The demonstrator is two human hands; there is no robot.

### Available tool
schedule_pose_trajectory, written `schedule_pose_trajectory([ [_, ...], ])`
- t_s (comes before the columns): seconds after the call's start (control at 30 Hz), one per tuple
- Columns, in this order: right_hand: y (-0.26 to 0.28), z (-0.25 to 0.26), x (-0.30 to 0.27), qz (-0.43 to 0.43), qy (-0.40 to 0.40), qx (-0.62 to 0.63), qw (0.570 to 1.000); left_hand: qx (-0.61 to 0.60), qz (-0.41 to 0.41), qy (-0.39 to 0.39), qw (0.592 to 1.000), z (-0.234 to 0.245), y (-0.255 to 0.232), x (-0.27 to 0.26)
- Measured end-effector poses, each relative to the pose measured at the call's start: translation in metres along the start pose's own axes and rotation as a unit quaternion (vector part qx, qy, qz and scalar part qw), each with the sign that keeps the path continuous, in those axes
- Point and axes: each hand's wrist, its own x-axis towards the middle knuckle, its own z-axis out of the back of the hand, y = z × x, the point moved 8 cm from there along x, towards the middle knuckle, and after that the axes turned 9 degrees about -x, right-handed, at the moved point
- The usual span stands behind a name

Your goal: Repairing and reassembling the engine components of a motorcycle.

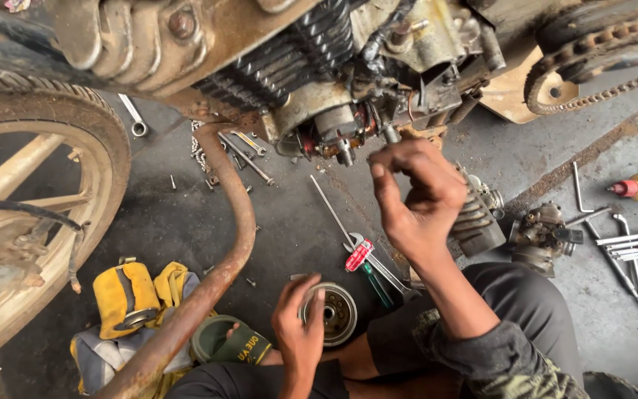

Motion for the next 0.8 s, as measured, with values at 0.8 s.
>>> schedule_pose_trajectory([
  [0.8, 0.032, -0.037, 0.000, 0.215, 0.015, -0.365, 0.906, -0.720, 0.129, 0.062, 0.679, -0.121, -0.099, 0.110],
])
